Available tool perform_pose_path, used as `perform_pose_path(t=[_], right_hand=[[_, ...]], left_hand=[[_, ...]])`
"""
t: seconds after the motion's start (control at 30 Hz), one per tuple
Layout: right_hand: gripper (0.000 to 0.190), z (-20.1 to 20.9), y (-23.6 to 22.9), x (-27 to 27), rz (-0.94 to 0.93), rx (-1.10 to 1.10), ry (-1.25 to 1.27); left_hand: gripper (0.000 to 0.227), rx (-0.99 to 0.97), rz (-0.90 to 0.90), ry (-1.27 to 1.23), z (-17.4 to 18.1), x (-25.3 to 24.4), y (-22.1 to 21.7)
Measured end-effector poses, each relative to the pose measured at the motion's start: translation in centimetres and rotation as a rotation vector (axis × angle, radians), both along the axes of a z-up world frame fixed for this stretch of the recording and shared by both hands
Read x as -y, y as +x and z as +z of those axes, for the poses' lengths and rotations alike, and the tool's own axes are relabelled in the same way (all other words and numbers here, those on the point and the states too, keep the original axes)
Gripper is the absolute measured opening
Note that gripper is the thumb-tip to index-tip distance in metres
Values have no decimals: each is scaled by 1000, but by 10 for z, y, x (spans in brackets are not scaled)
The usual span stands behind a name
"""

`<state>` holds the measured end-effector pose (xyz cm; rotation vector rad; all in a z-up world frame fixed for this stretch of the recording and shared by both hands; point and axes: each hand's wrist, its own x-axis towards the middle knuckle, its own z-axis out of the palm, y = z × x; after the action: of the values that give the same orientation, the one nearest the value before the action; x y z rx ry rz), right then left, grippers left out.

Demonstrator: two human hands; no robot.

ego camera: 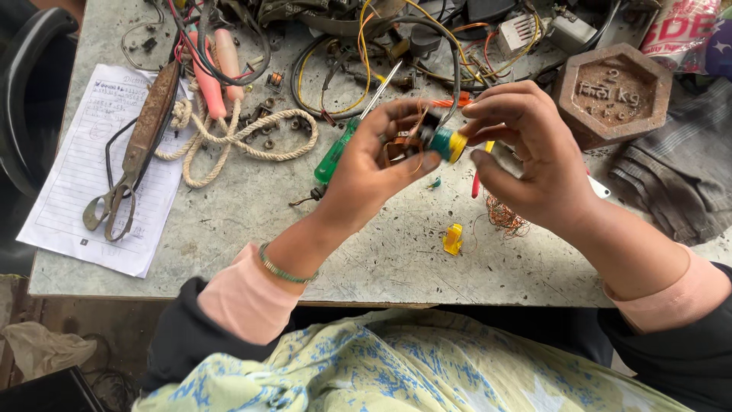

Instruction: The person works on a small electronic component with wires, using pliers to cut and manipulate the wires and a utility knife to adjust parts of the assembly.

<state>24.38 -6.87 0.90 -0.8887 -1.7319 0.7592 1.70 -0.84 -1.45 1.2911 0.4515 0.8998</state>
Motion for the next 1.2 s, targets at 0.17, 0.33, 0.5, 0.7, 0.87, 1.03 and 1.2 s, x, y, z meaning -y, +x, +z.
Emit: perform_pose_path(t=[0.17,0.33,0.5,0.7,0.87,1.03,1.2], right_hand=[[32,3,2,-1,-96,203,121],[30,17,-7,6,-158,386,363],[27,11,-5,6,-153,413,413],[21,11,-3,8,-197,392,335],[19,8,-2,10,-259,400,200],[24,11,-1,9,-201,390,240],[23,8,-4,5,-99,376,282]], left_hand=[[52,6,27,145,8,4,-14],[52,-16,37,132,11,7,-15],[53,-1,26,145,13,10,-14],[50,2,-48,112,10,9,-16],[52,-19,-102,32,9,8,-15],[55,36,-218,-17,10,6,-18],[54,8,-268,-10,11,3,-19]])
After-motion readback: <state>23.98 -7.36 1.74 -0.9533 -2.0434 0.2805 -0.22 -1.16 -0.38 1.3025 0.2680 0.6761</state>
